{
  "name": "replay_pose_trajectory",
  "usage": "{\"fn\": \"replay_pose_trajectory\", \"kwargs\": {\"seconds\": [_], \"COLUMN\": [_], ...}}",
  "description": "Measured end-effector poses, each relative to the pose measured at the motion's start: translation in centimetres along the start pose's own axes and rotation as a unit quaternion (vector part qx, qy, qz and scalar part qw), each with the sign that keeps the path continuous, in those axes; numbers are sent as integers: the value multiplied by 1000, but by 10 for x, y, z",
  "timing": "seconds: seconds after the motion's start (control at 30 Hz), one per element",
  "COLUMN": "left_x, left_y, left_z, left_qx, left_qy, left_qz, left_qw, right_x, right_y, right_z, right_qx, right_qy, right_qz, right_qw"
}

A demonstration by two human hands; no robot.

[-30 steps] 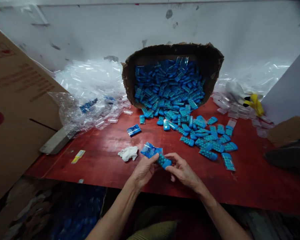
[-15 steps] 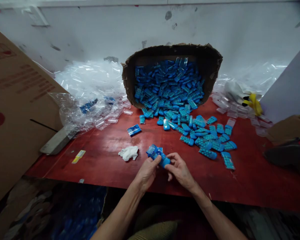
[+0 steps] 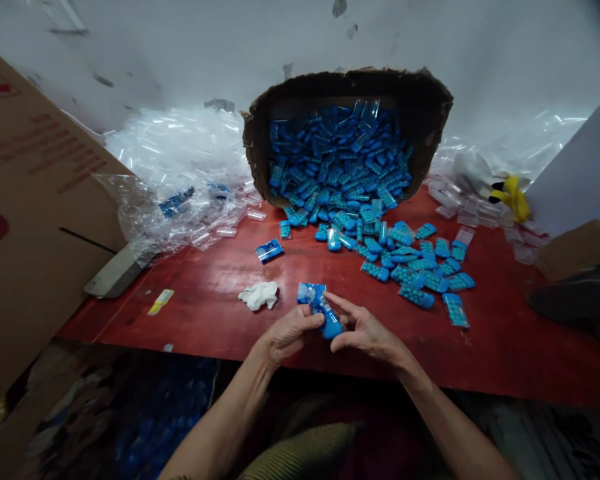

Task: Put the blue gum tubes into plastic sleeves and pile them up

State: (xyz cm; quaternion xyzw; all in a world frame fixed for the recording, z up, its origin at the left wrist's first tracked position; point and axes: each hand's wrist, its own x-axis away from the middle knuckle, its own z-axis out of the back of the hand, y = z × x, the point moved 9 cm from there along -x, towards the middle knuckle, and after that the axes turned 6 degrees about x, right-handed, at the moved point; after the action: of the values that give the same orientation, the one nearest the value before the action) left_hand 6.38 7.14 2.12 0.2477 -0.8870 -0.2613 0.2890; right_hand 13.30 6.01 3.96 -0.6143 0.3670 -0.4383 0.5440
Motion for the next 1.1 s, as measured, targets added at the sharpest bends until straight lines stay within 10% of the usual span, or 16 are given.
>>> {"fn": "replay_pose_trajectory", "kwargs": {"seconds": [0.27, 0.57, 1.1], "left_x": [3, 8, 18], "left_y": [-7, -3, -7], "left_z": [-14, -16, -10], "left_qx": [8, 11, -7], "left_qy": [-35, 65, 39], "left_qz": [-27, -112, -127], "left_qw": [999, 992, 991], "right_x": [2, 6, -5], "right_y": [9, 12, 40], "right_z": [-3, 4, -10], "right_qx": [-104, 18, -46], "right_qy": [5, 89, 2], "right_qz": [-29, -5, -74], "right_qw": [994, 996, 996]}}
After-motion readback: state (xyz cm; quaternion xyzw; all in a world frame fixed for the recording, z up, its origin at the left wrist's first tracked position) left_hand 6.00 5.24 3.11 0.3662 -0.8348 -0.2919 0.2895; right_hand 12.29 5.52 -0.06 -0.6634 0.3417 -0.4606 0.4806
